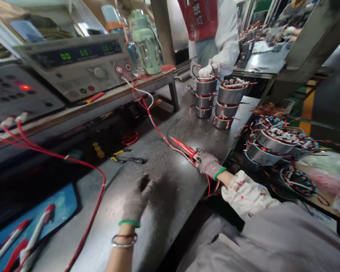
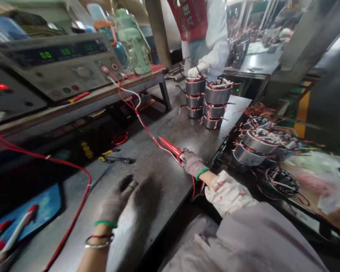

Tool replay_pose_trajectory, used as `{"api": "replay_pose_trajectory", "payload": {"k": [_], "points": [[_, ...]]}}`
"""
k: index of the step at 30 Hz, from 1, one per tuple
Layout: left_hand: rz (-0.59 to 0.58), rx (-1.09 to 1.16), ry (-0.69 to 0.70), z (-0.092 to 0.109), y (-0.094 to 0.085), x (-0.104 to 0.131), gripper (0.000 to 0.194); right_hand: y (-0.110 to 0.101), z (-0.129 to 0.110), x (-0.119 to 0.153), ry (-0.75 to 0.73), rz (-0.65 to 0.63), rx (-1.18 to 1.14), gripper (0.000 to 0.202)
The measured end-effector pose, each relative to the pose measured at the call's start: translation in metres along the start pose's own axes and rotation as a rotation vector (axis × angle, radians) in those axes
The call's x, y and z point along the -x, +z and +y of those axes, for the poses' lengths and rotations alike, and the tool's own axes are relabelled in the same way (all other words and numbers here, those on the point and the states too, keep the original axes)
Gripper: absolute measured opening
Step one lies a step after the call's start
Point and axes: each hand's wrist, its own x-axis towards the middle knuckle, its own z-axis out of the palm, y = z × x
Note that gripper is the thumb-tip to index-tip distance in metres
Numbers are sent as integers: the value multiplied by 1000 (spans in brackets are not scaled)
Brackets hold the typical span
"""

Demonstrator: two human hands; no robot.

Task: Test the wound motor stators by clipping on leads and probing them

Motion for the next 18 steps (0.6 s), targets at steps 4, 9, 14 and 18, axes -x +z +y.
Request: {"api": "replay_pose_trajectory", "payload": {"k": [4, 9, 14, 18], "points": [[-337, 528, -177, 3, 101, 23, 47, 10, -14, 23, -69, 30, -170, 56], [-115, 984, -181, 16, 151, 25, 43, 5, -10, 40, -172, 205, -341, 39], [-106, 958, -231, 8, 133, 9, 42, -64, 67, -51, 307, 616, -408, 61], [-380, 969, -325, -1, 129, 18, 58, -97, 104, -118, 394, 695, -437, 57]]}}
